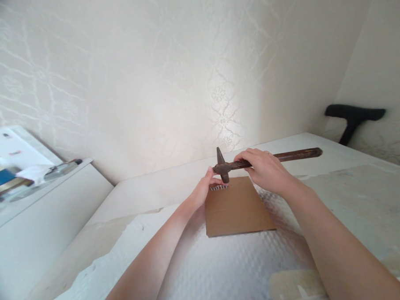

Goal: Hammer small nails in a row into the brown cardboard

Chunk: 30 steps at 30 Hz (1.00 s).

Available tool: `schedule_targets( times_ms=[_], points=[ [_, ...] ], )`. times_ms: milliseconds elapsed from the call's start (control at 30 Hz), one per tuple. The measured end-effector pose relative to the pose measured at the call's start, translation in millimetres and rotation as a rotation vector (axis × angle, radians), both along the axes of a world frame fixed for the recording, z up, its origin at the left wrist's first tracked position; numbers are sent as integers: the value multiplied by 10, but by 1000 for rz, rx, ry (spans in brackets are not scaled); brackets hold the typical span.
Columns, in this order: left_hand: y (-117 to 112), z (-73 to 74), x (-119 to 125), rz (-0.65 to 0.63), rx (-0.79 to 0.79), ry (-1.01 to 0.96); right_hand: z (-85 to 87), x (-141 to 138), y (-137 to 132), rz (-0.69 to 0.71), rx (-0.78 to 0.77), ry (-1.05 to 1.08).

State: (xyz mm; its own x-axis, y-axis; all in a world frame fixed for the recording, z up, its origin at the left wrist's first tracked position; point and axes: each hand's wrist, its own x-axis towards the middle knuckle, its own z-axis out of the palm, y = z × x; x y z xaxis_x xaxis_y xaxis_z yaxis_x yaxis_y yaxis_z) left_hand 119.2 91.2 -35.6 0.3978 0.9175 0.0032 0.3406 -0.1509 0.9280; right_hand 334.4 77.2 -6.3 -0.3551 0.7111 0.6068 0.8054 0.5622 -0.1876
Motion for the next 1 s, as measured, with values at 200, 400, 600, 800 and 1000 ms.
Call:
schedule_targets(
  times_ms=[200,400,600,800,1000],
  points=[
    [-1,0,-6,1,14,-9,-2,7,4,-3,-11,3],
    [5,-11,2,11,1,-10,2,0,-4,15,-36,10],
    [-1,11,-4,-14,35,-13,-10,18,18,-4,9,18],
    [-3,2,2,24,-37,19,-30,1,24,40,-38,-4],
    [-7,10,-3,-2,44,-19,-21,3,18,-1,-9,39]
  ],
)
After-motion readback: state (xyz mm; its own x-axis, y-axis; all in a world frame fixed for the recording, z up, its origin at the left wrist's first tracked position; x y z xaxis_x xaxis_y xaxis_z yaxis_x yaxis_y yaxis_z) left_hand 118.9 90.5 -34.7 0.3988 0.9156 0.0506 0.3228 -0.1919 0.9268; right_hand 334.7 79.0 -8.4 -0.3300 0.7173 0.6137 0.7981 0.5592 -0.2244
